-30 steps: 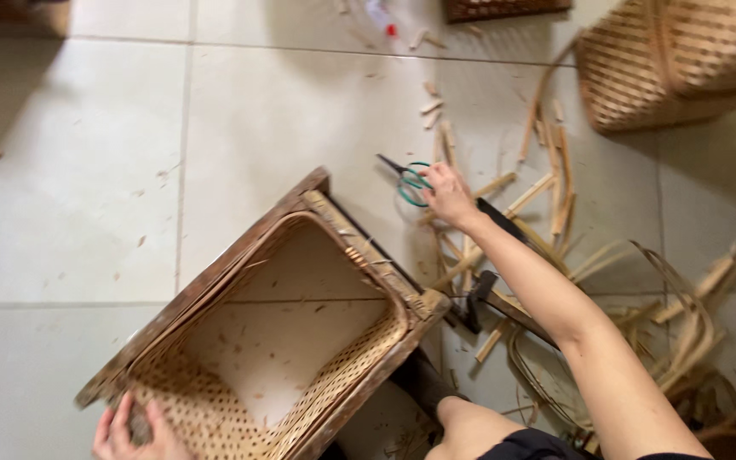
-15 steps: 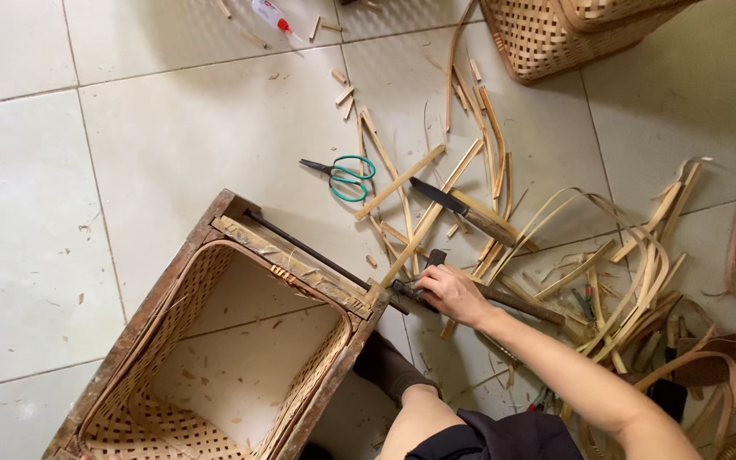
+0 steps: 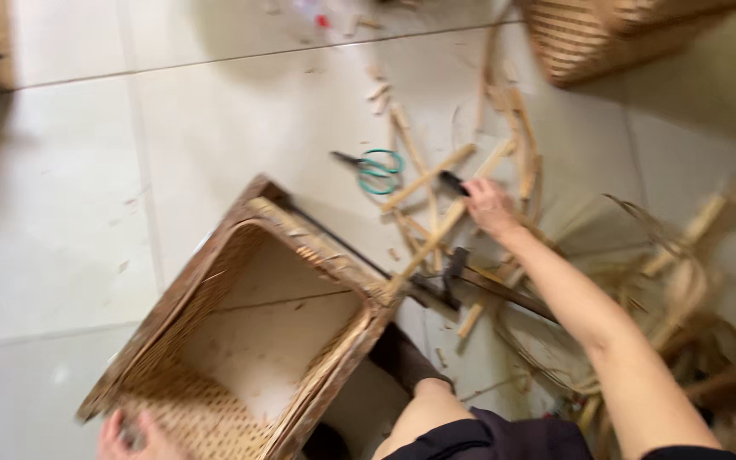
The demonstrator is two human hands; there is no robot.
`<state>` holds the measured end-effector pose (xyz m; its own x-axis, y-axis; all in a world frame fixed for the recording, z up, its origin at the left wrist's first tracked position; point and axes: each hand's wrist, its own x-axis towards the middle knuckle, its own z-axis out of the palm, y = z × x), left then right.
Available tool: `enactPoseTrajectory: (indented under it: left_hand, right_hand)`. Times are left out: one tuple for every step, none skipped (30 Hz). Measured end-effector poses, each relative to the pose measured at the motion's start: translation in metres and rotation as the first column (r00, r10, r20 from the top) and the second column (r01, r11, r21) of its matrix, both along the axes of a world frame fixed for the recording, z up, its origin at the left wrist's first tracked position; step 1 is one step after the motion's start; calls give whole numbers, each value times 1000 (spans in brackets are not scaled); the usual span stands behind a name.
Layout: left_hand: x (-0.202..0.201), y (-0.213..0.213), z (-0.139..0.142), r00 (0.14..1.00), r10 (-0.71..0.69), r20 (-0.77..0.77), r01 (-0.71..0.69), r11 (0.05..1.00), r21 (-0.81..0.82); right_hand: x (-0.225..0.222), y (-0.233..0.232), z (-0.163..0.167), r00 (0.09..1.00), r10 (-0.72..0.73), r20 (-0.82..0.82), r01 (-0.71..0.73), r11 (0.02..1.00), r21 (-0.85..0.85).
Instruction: The person sits on the floor fitting a woven bamboo panel into a wooden basket frame, pressing and shaping it against the sides. They trim excess bamboo with scissors, tap strips into place with a hammer, and weave thin bamboo strips across the basket rim.
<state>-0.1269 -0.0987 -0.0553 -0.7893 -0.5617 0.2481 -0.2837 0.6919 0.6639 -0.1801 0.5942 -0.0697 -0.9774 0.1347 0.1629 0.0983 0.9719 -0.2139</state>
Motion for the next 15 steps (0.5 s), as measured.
enactPoseTrajectory:
  left_hand:
    - [4,7,0,999,5,-50,-3,1000,25]
    - [1,11,1,994,12,-108,-6,998,60]
    - [0,13,3,997,29,-75,-27,999,28]
    - [-3,16,4,998,45,-39,-45,999,2]
    - [-6,17,6,996,77,-34,-76,997,32]
    - [-11,17,9,994,102,-28,-99,993,67]
    - [-16,17,13,996,78,-38,-77,997,27]
    - [-19,18,17,998,51,-43,-52,999,-9]
    - [-23,19,20,997,40,-63,-43,998,-47]
    - [-29,20,23,996,30,-90,-38,995,-88]
    - [-32,22,26,996,29,-86,-38,994,-103]
    - [-36,23,29,997,30,-76,-39,992,-118]
    - [-39,25,31,996,35,-87,-43,995,-85]
    - [-42,26,32,994,38,-99,-44,998,-52]
    - [-45,27,34,994,66,-83,-67,998,-2]
  right_hand:
    - [-9,-1,1,1000,18,3,-19,998,52]
    - [-15,-4,4,999,7,40,-9,999,51]
    - [-19,-6,7,998,43,38,-46,996,74]
    - [-22,-10,9,993,-6,116,-4,996,90]
    - [-22,-13,11,988,-6,153,-2,999,48]
    - [-23,-16,12,982,1,191,-16,997,75]
    - [-22,-18,13,973,-1,230,-24,994,107]
    - [-20,-21,13,978,8,209,-32,993,114]
    - [-19,-23,13,983,18,180,-40,992,120]
    - [-20,-26,14,984,2,177,-25,992,127]
    - [-20,-28,16,984,-11,177,-12,991,131]
    - [-21,-28,18,994,0,107,-9,997,82]
    - [-25,-30,20,999,7,37,-8,1000,31]
    - [-28,-31,27,999,-18,44,19,1000,-19]
    - [-33,-33,37,998,-42,54,45,997,-67]
